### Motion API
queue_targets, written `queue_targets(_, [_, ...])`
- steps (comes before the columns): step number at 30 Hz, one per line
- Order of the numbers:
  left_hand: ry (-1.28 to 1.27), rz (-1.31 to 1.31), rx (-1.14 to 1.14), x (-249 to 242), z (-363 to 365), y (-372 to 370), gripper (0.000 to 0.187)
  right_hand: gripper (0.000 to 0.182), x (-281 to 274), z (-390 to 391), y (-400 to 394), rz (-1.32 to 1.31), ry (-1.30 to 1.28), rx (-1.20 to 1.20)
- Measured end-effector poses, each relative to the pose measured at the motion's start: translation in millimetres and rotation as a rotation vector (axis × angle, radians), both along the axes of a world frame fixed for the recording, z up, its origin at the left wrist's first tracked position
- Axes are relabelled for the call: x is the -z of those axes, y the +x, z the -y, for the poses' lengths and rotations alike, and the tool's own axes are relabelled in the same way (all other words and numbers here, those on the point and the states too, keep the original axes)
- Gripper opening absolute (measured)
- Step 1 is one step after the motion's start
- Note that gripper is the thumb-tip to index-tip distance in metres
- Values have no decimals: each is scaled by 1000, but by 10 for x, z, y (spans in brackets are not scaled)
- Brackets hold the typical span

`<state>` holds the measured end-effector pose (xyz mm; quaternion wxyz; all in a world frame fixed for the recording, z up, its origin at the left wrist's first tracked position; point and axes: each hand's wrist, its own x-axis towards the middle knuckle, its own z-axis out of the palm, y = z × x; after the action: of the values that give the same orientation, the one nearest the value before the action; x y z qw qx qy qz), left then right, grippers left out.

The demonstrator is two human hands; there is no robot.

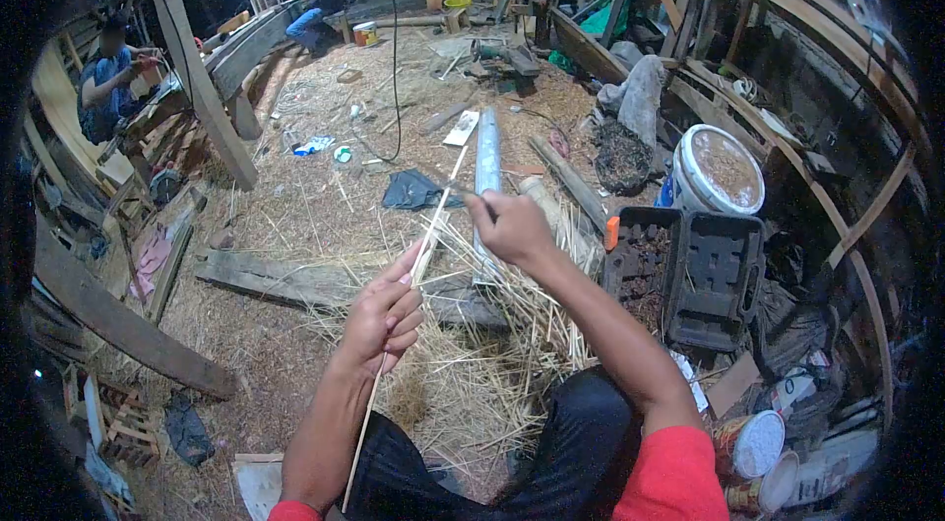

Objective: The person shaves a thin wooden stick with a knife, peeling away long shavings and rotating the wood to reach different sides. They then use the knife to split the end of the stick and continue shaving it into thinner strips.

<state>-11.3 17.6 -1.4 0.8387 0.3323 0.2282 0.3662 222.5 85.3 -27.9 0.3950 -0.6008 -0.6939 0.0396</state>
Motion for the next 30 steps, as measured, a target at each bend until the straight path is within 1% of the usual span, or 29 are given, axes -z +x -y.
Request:
queue_targets(3, [-15, -60, -20, -12, 13, 59, 51, 40, 132, 252, -155, 49, 167, -267])
queue_targets(4, [-29, -79, -19, 17, -14, 66, 50, 43, 62, 328, -190, 266, 98, -293])
queue_targets(7, [-18, 34, 24, 64, -30, 45, 51, 47, 269, -167, 158, -106, 82, 30])
queue_targets(8, [-22, 20, 33, 47, -3, 52, 51, 52, 182, -238, 380, -160, -184, 128])
queue_targets(11, [-28, 6, 48, -6, 12, 93, 52, 55, 275, -119, 426, -169, -82, 155])
queue_targets(12, [-35, 21, 38, 41, -28, 103, 53, 56, 147, 68, 270, -200, -187, 142])
queue_targets(15, [-49, -1, 14, 37, -72, 103, 53, 56, 262, 100, 110, -335, -54, 62])
queue_targets(16, [-34, 6, 26, 55, -99, 85, 52, 56, 273, 115, 88, -318, -47, 59])
queue_targets(19, [-61, 80, 10, 92, -165, 17, 52, 55, 350, 23, 163, -992, -662, 43])
queue_targets(20, [-82, 116, -3, 99, -172, 0, 51, 50, 390, 16, 248, -1253, -725, -41])
queue_targets(23, [-58, 90, 0, 93, -200, -27, 51, 45, 369, 172, -42, -409, -106, -140])
queue_targets(24, [-50, 65, 4, 73, -186, -24, 50, 39, 240, 307, -230, -224, 33, -251])
queue_targets(27, [-101, 30, -23, 30, -117, 17, 50, 35, 146, 407, -388, 157, 69, -342])
queue_targets(28, [-94, 51, -25, 35, -104, -1, 50, 33, 57, 382, -375, 139, 115, -324])
queue_targets(30, [-68, 59, 0, 17, -70, -39, 51, 33, 23, 251, -231, 82, 101, -205])
